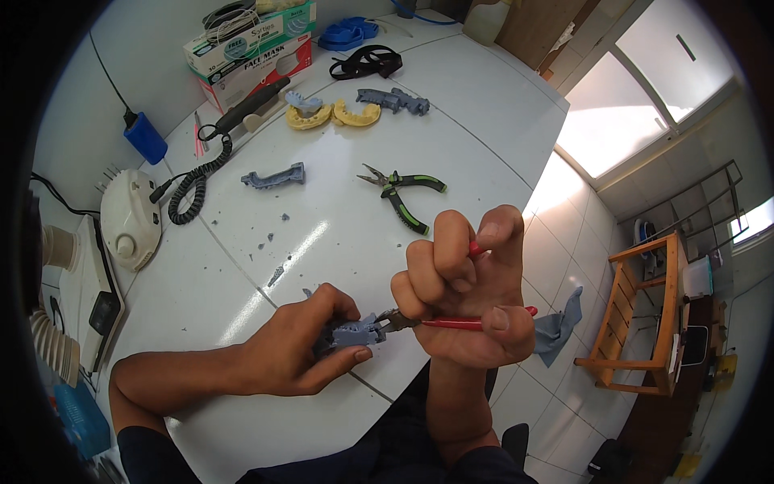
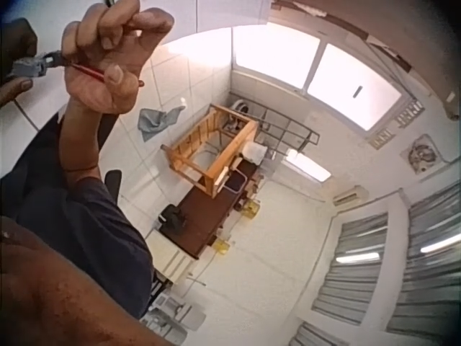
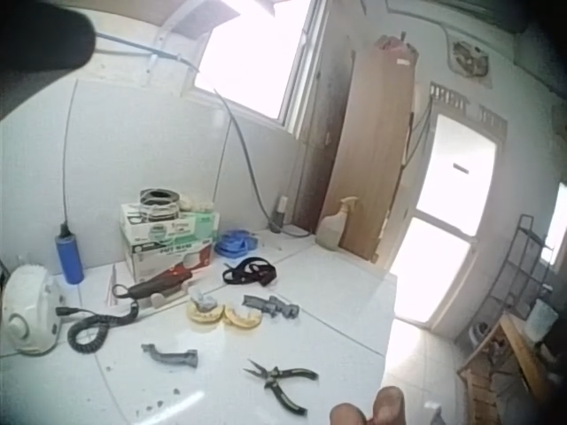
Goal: Trimming excess material from a resin dental prosthesis model using pliers on a laboratory workbench.
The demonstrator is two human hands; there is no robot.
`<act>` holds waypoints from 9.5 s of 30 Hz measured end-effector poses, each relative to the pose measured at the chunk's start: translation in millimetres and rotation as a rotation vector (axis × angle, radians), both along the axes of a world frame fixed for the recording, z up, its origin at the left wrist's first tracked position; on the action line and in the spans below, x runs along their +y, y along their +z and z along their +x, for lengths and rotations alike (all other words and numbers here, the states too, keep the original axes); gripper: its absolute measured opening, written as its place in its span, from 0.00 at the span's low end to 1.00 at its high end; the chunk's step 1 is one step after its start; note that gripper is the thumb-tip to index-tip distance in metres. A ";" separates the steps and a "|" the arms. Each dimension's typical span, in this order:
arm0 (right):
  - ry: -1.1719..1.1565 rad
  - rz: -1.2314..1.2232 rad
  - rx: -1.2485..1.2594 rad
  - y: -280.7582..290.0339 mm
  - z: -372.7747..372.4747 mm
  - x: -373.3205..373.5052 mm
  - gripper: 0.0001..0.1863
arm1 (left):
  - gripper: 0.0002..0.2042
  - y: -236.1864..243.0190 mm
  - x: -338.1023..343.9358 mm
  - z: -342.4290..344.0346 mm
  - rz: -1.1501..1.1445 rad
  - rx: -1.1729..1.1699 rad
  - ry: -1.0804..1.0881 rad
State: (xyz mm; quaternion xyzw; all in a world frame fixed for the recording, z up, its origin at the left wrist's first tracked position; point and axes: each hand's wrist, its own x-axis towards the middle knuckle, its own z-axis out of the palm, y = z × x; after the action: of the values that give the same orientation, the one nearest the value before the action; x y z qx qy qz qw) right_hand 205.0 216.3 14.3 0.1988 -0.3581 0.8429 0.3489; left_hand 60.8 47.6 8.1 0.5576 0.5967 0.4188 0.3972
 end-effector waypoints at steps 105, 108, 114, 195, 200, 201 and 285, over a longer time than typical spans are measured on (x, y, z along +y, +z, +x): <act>-0.198 -0.034 0.073 -31.0 60.0 9.4 0.16 | 0.20 -12.4 50.3 29.3 0.076 0.247 -0.296; -0.204 -0.020 0.080 -32.9 61.2 10.2 0.16 | 0.20 -11.2 50.5 29.3 0.067 0.262 -0.298; -0.193 -0.001 0.074 -31.2 62.6 9.8 0.16 | 0.20 -11.9 50.3 29.6 0.054 0.261 -0.297; -0.398 -0.028 0.104 -20.3 59.4 0.7 0.28 | 0.25 -12.1 57.9 21.6 0.081 0.041 -0.286; -0.470 -0.061 0.068 -17.7 54.6 -4.2 0.33 | 0.21 -15.0 59.1 22.2 0.189 -0.006 -0.233; -0.542 -0.060 0.064 -17.1 52.2 -7.3 0.35 | 0.21 -15.1 59.5 22.2 0.193 -0.003 -0.229; -1.043 0.312 0.329 -26.1 38.8 -52.1 0.19 | 0.22 -17.2 44.6 28.3 0.497 0.260 -0.074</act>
State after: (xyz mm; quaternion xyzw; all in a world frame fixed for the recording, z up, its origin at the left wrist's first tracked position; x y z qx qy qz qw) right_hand 243.8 164.2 -11.8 0.1734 -0.4701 0.4542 0.7366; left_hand 89.2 92.2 -9.1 0.7082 0.5009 0.4625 0.1835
